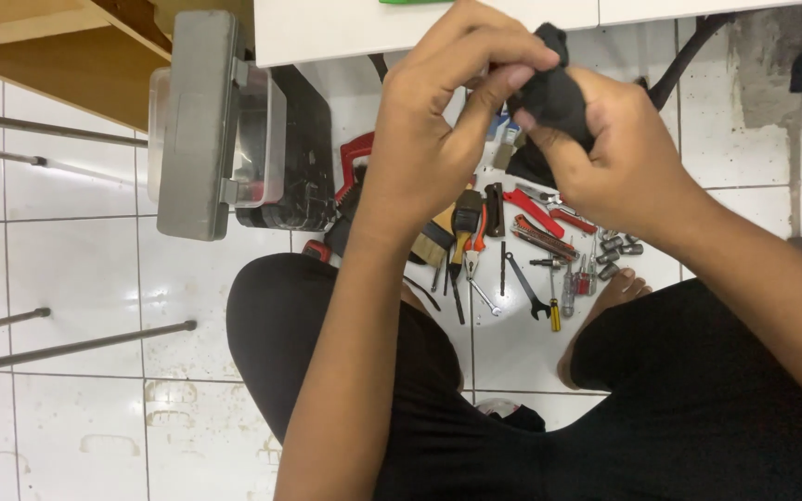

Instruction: The person sits on the floor and wipes several metal tools, including Allen keys and a green plastic object, using a black cloth. The person picks up each item from the floor, wipes it, and places it on the white table.

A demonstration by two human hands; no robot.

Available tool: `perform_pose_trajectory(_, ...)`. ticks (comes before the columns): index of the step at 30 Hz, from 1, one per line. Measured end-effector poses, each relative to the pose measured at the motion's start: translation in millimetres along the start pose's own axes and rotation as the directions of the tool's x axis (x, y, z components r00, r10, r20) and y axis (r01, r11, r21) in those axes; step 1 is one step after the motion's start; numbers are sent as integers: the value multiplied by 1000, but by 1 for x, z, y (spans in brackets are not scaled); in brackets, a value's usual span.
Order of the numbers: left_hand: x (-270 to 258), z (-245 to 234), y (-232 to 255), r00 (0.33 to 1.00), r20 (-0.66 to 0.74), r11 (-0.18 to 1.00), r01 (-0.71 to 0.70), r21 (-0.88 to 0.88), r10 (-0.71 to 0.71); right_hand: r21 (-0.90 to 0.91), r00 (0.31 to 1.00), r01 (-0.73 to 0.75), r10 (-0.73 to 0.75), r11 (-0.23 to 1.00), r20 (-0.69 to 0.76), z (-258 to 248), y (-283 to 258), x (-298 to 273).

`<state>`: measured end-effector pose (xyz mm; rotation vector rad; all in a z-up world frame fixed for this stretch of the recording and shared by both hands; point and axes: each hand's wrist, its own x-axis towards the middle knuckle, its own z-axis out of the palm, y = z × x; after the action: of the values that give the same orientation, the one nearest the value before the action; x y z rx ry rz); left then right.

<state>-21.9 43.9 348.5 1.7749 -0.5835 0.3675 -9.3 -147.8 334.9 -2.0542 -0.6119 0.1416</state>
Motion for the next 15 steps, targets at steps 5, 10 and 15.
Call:
perform_pose_trajectory(5, -6, 7, -16, 991, -124, 985, -30, 172, 52, 37, 999, 0, -2, 999, 44, 2, -6, 1)
perform_pose_trajectory(10, -6, 20, -24, 933, -338, 946, -5, 324, 121, 9, 1000, 3, -4, 1000, 23, -2, -14, 6)
perform_pose_trajectory(15, 2, 17, -17, 931, -364, 950, 97, 297, 19, -24, 1000, 6, -5, 1000, 16, 0, -5, 6)
